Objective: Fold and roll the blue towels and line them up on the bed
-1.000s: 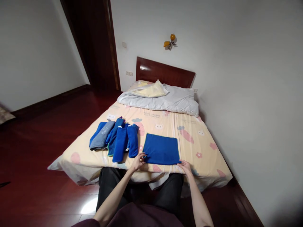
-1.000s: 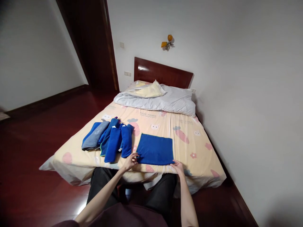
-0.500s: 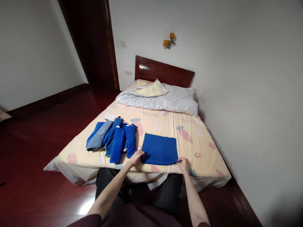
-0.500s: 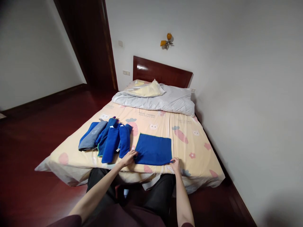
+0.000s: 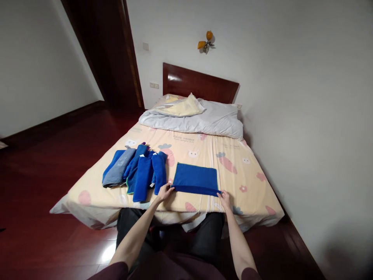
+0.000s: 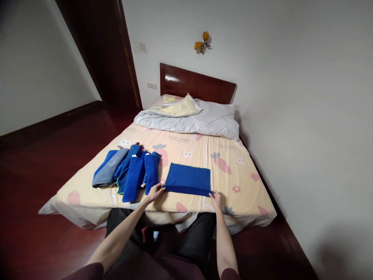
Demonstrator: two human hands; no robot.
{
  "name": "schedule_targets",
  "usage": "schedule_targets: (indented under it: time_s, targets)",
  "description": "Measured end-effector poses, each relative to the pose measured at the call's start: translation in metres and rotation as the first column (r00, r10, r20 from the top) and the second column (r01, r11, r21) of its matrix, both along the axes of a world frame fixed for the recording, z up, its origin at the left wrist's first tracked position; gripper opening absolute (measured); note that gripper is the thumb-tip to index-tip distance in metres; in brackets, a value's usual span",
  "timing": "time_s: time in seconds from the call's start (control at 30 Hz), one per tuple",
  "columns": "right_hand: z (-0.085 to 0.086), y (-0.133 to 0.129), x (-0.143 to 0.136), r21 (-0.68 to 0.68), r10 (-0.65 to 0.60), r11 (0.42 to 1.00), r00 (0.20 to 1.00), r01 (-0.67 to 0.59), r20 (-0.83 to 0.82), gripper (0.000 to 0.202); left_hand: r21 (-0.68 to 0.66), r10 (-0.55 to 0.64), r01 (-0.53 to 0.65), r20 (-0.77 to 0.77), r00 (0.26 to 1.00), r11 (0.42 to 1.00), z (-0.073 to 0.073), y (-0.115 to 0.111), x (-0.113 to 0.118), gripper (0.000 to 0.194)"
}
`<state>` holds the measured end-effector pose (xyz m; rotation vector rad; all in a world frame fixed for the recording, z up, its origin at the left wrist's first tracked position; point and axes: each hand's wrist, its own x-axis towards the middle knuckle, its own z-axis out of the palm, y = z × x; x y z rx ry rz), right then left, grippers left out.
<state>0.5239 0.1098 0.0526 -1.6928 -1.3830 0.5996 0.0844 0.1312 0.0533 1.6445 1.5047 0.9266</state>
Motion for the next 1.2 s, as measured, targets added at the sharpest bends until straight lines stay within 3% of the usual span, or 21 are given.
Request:
schedule_targets:
  time_s: [0.2,0.37,0.7,0.97,1.2]
  targets:
    - [-0.004,0.001,0.003,-0.056,-0.041,0.998,0.998,0.039,-0.037,0.050,0.023,0.068,-0.067,-0.020,0.998,0.997,-0.005,0.009,0.006,0.024]
    - [-0.007,-0.014,0.013,-0.077,-0.041,0.996,0.999,0.043,0.030,0.055,-0.024,0.023,-0.027,-0.162,0.987,0.999,-0.013,0.004,0.009,0.017]
    - [-0.009,-0.011,0.009,-0.158,-0.112,0.976,0.970,0.148,0.215,0.036,0.016,0.053,-0.050,-0.292,0.955,0.999,-0.025,-0.014,0.010,0.017]
    - [-0.005,-0.009,0.003,-0.261,-0.034,0.944,0.849,0.200,0.527,0.027,0.065,0.070,-0.054,-0.286,0.956,0.996,-0.030,-0.015,0.007,0.022]
    - [-0.008,-0.002,0.000,-0.254,-0.055,0.936,0.813,0.244,0.580,0.023,0.064,0.072,-0.056,-0.281,0.957,0.996,-0.033,-0.015,0.007,0.021]
